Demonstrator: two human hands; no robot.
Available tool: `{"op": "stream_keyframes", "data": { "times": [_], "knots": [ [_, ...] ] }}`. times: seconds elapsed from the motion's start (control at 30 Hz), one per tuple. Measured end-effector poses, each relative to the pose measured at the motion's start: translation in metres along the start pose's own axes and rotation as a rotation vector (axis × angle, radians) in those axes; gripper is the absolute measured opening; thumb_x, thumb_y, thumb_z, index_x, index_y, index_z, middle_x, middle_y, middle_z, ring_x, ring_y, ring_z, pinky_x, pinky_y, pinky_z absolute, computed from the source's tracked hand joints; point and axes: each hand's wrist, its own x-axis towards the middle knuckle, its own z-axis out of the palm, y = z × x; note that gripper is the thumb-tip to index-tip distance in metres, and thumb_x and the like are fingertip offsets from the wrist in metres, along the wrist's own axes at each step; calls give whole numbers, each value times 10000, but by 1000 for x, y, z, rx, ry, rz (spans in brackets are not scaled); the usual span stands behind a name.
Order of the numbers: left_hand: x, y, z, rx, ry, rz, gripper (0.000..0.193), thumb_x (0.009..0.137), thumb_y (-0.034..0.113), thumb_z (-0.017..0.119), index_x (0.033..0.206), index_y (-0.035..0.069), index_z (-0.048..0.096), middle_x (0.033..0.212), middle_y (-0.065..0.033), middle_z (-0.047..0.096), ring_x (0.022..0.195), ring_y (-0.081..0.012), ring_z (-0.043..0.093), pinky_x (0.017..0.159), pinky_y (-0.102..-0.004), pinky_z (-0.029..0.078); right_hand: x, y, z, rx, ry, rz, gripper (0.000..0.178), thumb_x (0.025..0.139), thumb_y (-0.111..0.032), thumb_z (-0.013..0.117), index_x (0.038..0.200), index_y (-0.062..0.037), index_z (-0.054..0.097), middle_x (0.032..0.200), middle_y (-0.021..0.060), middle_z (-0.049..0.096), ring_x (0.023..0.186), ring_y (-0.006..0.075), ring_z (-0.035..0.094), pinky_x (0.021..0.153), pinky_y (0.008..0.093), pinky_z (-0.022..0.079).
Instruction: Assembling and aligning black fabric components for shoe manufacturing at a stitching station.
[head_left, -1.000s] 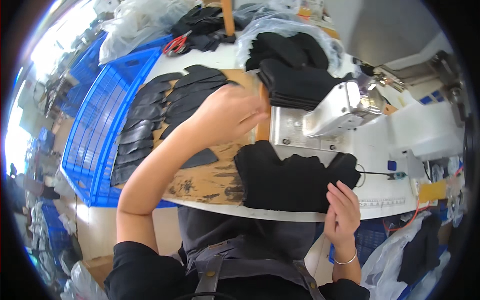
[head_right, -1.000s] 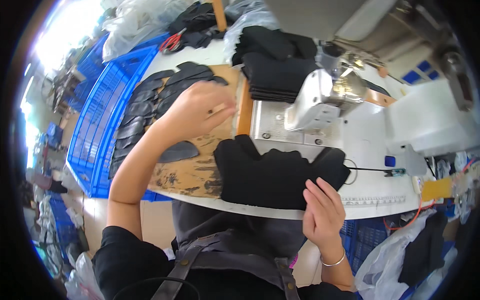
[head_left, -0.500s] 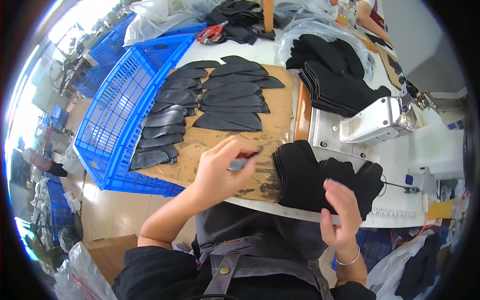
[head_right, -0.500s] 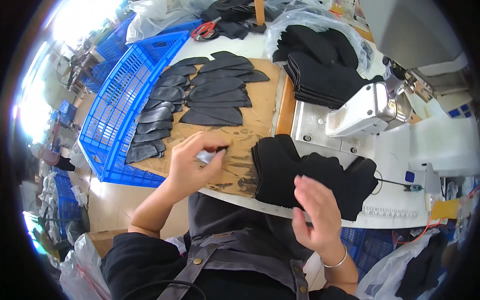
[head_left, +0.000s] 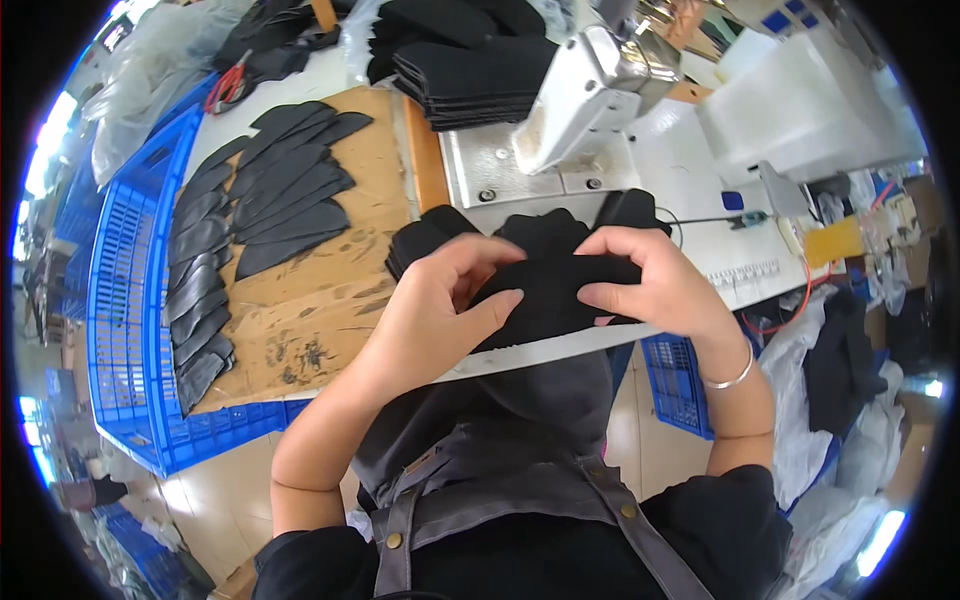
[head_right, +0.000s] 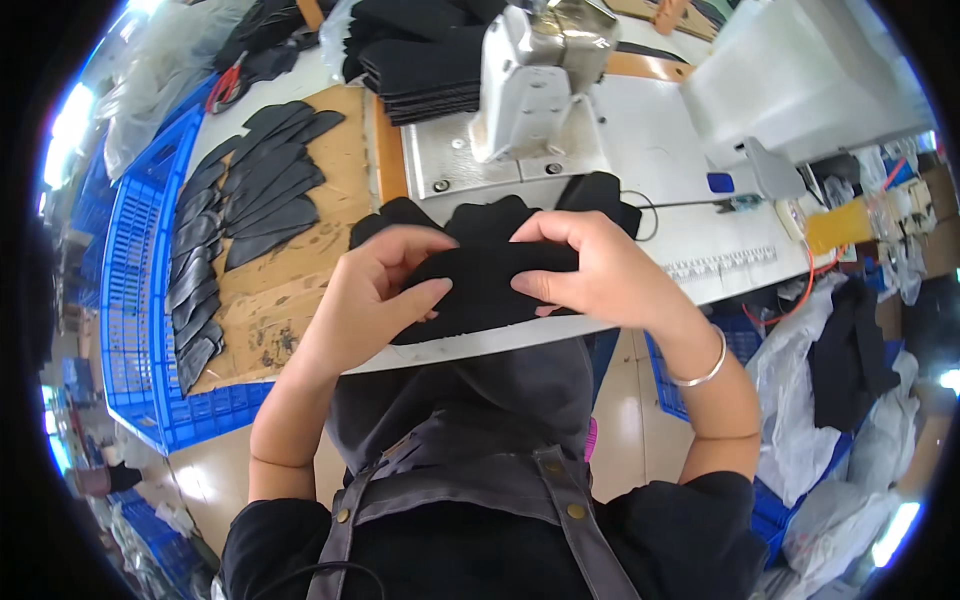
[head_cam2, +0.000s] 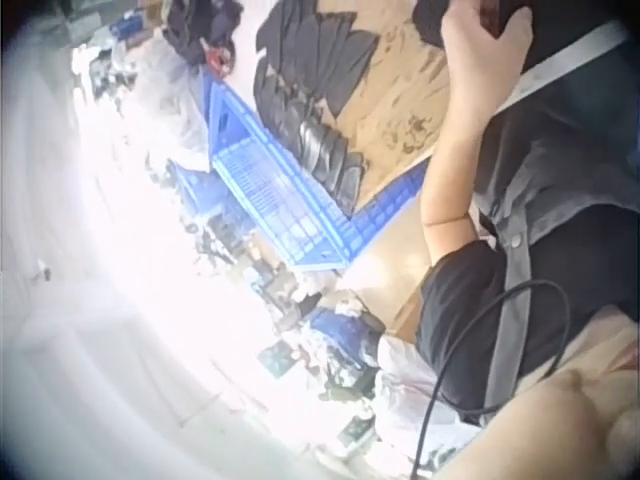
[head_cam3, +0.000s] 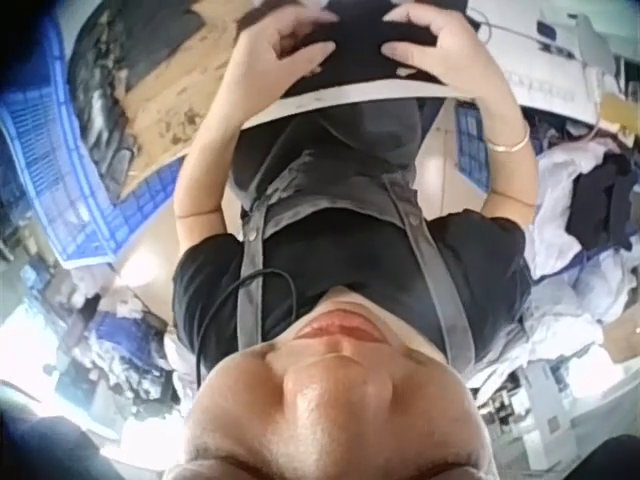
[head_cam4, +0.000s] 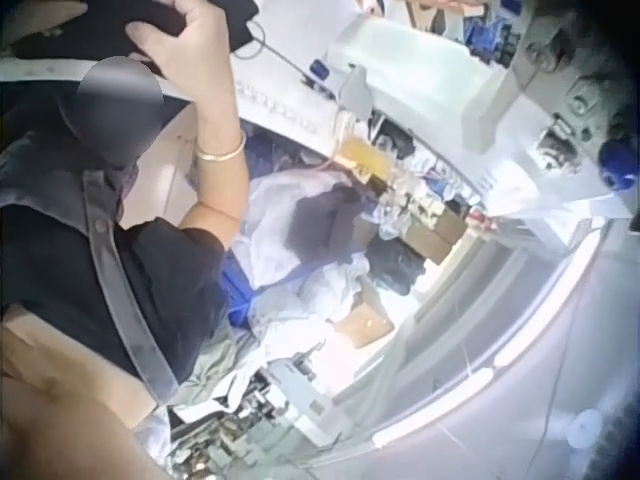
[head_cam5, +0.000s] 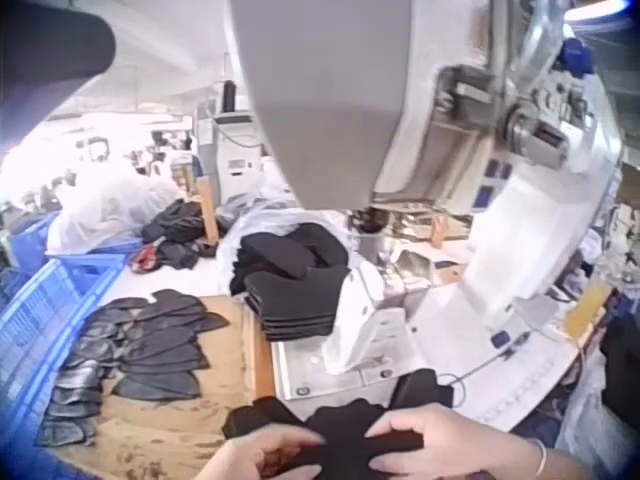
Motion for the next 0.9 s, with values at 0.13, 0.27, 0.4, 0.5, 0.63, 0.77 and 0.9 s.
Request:
{"op": "stream_keyframes", "data": {
  "times": [0.13, 0.27, 0.4, 0.5, 0.63, 0.77, 0.9],
  "knots": [
    [6, -9, 11, 470, 35, 220, 252, 786, 158, 744, 821, -43, 596, 675, -76, 519, 589, -105, 454, 526, -284, 375, 3, 12, -11, -252, -53, 109, 294, 755, -45, 766, 991, 29, 607, 898, 46, 658, 860, 96, 617, 731, 246, 514],
    [6, -3, 17, 475, 9, 193, 286, 774, 181, 759, 801, -40, 578, 609, -98, 505, 541, -128, 431, 512, -298, 375, -2, 19, -3, -396, 11, -90, 357, 718, -82, 800, 1001, 27, 612, 922, 90, 674, 907, 150, 631, 852, 283, 480],
    [8, 1, 16, 580, -18, 67, 313, 752, 250, 761, 831, -15, 615, 628, -177, 592, 607, -360, 603, 563, -396, 462, -1, 20, 0, -457, 29, -156, 378, 707, -91, 804, 1013, 23, 614, 937, 106, 678, 907, 175, 643, 839, 286, 486],
    [9, -2, 17, 608, 1, 90, 314, 742, 253, 768, 833, -8, 621, 627, -171, 601, 607, -362, 611, 566, -402, 475, 2, 18, 0, -470, 10, -115, 395, 697, -94, 806, 1023, 20, 614, 943, 122, 677, 908, 196, 649, 839, 293, 488],
    [8, -6, 17, 650, 24, 152, 299, 737, 246, 768, 827, -2, 627, 663, -176, 626, 637, -365, 627, 581, -406, 495, 5, 18, 1, -526, 21, -182, 379, 697, -81, 800, 1013, 17, 614, 922, 120, 677, 872, 191, 654, 809, 289, 495],
    [9, -5, 16, 653, -4, 157, 283, 739, 237, 764, 817, 1, 628, 675, -176, 634, 638, -366, 630, 581, -410, 496, 4, 13, 2, -534, 14, -144, 361, 698, -67, 794, 999, 14, 613, 893, 117, 675, 818, 189, 649, 770, 285, 496],
    [8, -6, 16, 643, -4, 163, 271, 742, 229, 759, 808, 3, 625, 670, -173, 633, 632, -363, 631, 572, -408, 495, 4, 13, 2, -535, 4, -129, 354, 699, -62, 791, 994, 14, 611, 889, 119, 673, 807, 183, 643, 760, 286, 492]
  ]
}}
